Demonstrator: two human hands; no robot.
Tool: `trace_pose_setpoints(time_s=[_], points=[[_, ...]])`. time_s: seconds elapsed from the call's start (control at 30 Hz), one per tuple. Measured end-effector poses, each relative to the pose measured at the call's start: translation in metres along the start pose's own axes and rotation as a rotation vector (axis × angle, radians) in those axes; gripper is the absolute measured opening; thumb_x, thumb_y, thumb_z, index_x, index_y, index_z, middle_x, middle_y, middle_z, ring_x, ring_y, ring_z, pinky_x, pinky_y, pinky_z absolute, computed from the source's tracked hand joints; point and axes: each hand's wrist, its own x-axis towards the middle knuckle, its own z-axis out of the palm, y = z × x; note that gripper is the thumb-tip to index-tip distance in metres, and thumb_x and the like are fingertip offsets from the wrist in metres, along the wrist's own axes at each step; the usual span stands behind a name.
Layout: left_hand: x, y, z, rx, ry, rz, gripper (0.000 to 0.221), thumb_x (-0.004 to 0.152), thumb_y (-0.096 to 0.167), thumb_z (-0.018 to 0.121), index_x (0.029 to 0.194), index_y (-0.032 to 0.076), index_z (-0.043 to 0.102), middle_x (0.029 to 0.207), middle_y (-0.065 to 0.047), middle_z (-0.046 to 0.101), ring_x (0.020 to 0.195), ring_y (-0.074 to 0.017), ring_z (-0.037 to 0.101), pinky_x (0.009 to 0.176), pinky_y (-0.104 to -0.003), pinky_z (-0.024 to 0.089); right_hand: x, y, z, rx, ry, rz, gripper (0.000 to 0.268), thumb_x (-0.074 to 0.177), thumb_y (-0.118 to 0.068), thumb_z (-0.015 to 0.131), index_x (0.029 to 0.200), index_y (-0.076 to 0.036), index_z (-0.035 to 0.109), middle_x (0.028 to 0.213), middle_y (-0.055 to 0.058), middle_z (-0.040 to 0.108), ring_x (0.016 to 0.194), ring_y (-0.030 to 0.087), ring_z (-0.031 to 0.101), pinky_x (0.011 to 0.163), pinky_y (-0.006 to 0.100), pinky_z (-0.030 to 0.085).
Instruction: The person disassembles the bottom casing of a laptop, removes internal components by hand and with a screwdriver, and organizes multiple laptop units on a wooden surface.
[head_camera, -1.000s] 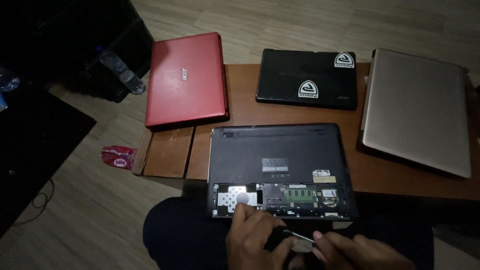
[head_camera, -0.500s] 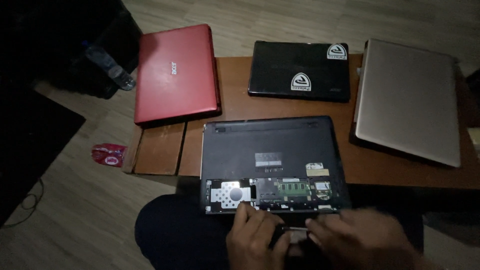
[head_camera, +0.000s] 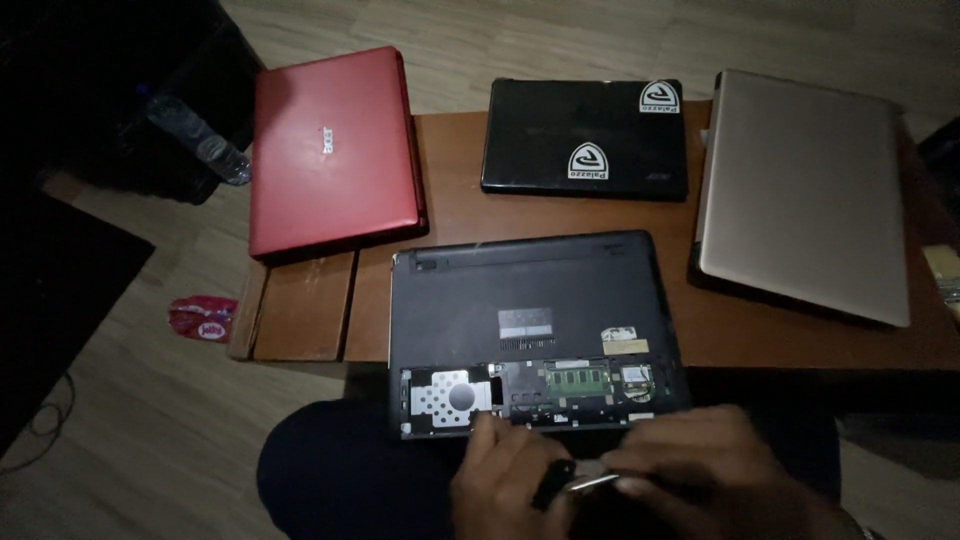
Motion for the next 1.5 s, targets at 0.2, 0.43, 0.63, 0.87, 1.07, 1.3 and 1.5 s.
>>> trace_pose_setpoints(time_s=[0.2, 0.43, 0.63, 0.87, 1.07, 1.3, 1.5], points=[[0.002, -0.006, 0.002, 0.033, -0.046, -0.084, 0.022, 0.076, 0.006, 0.096, 0.085, 0.009, 0.076, 0.082, -0.002, 0.076, 0.079, -0.0228, 0.06, 0.058, -0.033, 0.052, -0.041, 0.02, 0.02, 0.081, 0.157, 0.267, 0.027, 0.094, -0.023, 0.085, 0.119, -0.014, 0.089, 0.099, 0.002, 0.093, 0.077, 0.011, 0.089, 0.062, 0.026, 0.068], [-0.003, -0.012, 0.009, 0.032, -0.102, -0.044, 0.038, 0.065, 0.004, 0.105, 0.093, 0.003, 0.079, 0.09, -0.006, 0.078, 0.084, -0.0269, 0.063, 0.06, -0.037, 0.056, -0.04, 0.019, 0.067, -0.115, 0.418, 0.134, 0.027, 0.085, -0.038, 0.093, 0.103, -0.023, 0.079, 0.074, -0.006, 0.079, 0.057, 0.013, 0.07, 0.063, 0.035, 0.052], [-0.009, -0.007, 0.009, 0.094, -0.017, 0.088, 0.036, 0.109, 0.036, 0.07, 0.095, 0.004, 0.077, 0.088, -0.006, 0.072, 0.075, -0.0259, 0.055, 0.056, -0.04, 0.044, -0.059, 0.035, 0.098, -0.413, 0.158, 0.261, 0.026, 0.1, -0.055, 0.065, 0.099, -0.038, 0.084, 0.072, -0.014, 0.082, 0.059, 0.013, 0.073, 0.06, 0.037, 0.051], [-0.013, -0.004, 0.009, 0.148, -0.013, 0.098, 0.022, 0.104, 0.027, 0.077, 0.097, 0.005, 0.078, 0.091, -0.005, 0.071, 0.078, -0.0252, 0.057, 0.054, -0.036, 0.047, -0.05, 0.025, 0.096, -0.347, 0.225, 0.286, 0.02, 0.1, -0.047, 0.073, 0.094, -0.033, 0.086, 0.067, -0.01, 0.076, 0.055, 0.014, 0.069, 0.061, 0.036, 0.05], [-0.009, -0.005, 0.005, 0.032, -0.051, 0.057, 0.028, 0.094, 0.013, 0.081, 0.118, 0.001, 0.073, 0.105, -0.012, 0.076, 0.083, -0.0297, 0.065, 0.07, -0.039, 0.055, -0.049, 0.032, 0.112, -0.333, 0.31, 0.189, 0.015, 0.102, -0.037, 0.076, 0.095, -0.026, 0.081, 0.071, -0.006, 0.075, 0.058, 0.016, 0.068, 0.058, 0.037, 0.044], [-0.075, -0.104, 0.039, 0.11, -0.494, -0.19, 0.092, 0.045, 0.011, 0.103, 0.131, 0.03, 0.077, 0.123, 0.011, 0.079, 0.115, -0.0167, 0.069, 0.104, -0.024, 0.049, -0.036, 0.017, 0.112, -0.133, 0.384, 0.242, 0.003, 0.091, -0.025, 0.077, 0.091, -0.022, 0.077, 0.07, -0.003, 0.077, 0.056, 0.02, 0.073, 0.06, 0.036, 0.049], [-0.078, -0.172, 0.071, 0.454, -1.014, -0.592, 0.064, 0.08, 0.043, 0.072, 0.141, 0.06, 0.073, 0.146, 0.021, 0.075, 0.134, -0.0086, 0.066, 0.118, -0.018, 0.039, -0.028, 0.007, 0.088, -0.053, 0.357, 0.111, 0.02, 0.114, -0.019, 0.063, 0.096, -0.013, 0.07, 0.082, -0.001, 0.073, 0.061, 0.018, 0.066, 0.064, 0.035, 0.047]])
